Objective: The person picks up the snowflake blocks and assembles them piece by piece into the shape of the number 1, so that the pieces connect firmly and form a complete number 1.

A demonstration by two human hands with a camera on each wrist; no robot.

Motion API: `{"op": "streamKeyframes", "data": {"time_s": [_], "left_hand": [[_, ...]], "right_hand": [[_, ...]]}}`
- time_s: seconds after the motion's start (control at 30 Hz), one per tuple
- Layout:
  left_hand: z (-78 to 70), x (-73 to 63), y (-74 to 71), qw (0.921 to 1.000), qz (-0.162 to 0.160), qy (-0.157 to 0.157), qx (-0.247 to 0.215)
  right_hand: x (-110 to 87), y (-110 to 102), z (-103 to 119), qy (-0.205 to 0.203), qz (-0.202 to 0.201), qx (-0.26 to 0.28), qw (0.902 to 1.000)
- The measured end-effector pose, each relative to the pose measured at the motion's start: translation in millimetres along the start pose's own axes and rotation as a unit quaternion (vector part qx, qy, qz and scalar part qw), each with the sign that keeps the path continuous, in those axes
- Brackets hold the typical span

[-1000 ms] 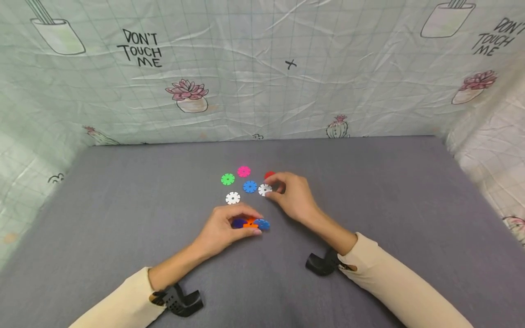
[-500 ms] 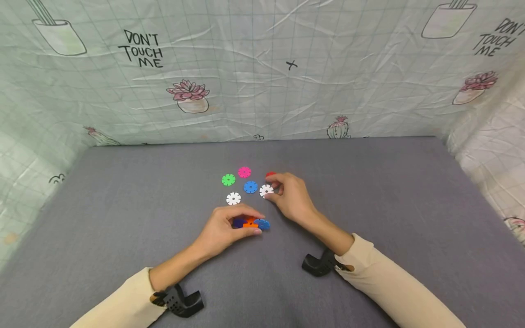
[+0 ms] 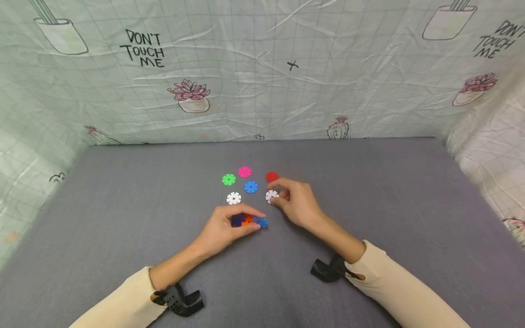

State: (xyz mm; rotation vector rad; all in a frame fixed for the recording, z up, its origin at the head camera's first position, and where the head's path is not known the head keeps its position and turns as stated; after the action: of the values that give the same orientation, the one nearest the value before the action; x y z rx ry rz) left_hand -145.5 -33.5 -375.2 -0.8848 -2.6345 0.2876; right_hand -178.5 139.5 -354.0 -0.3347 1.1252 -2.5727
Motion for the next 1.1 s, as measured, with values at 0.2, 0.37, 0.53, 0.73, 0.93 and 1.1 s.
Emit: {"op": "streamKeyframes", "data": {"time_s": [0.2,0.37,0.53,0.73,0.93,1.1], "left_hand": [[0.3,0.0,-0.3,0.9999,0.0,-0.012,-0.006],[0.9,0.5,-1.7,0.9997,-0.012,-0.021,0.0],[1.7,-0.1,-3.7,0.9993,-0.03,-0.022,0.009],[-4.3,-0.1,-4.8,0.9991,-0.035,-0.019,0.013],[0.0,0.1,-4.2,0.9993,-0.032,-0.019,0.008],[0.4,-0.4,-3.9,0.9992,-0.036,-0.015,0.006]], "right_hand": [[-11.3,-3,0,0.005,0.019,0.032,0.9993],[-23.2,-7,1,0.03,0.047,0.088,0.9946],[-34.3,-5,2,0.064,0.073,0.182,0.9786],[-43.0,1,2,0.087,0.072,0.262,0.9583],[-45.8,10,0,0.095,0.083,0.324,0.9377],[-45.9,15,0,0.095,0.089,0.358,0.9247]]}}
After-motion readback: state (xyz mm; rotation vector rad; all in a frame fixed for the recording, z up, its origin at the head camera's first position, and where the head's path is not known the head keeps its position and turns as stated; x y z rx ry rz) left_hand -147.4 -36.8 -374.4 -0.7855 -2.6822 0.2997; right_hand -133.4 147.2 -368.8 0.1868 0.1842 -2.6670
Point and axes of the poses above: each hand's wrist, its own x-axis towards the middle knuckle, its own y-axis out of the palm, z = x × y, the point moved 5 cm from there along x, towards the middle knuckle, and after that the axes turned 9 degrees about z, right-handed, at the moved point
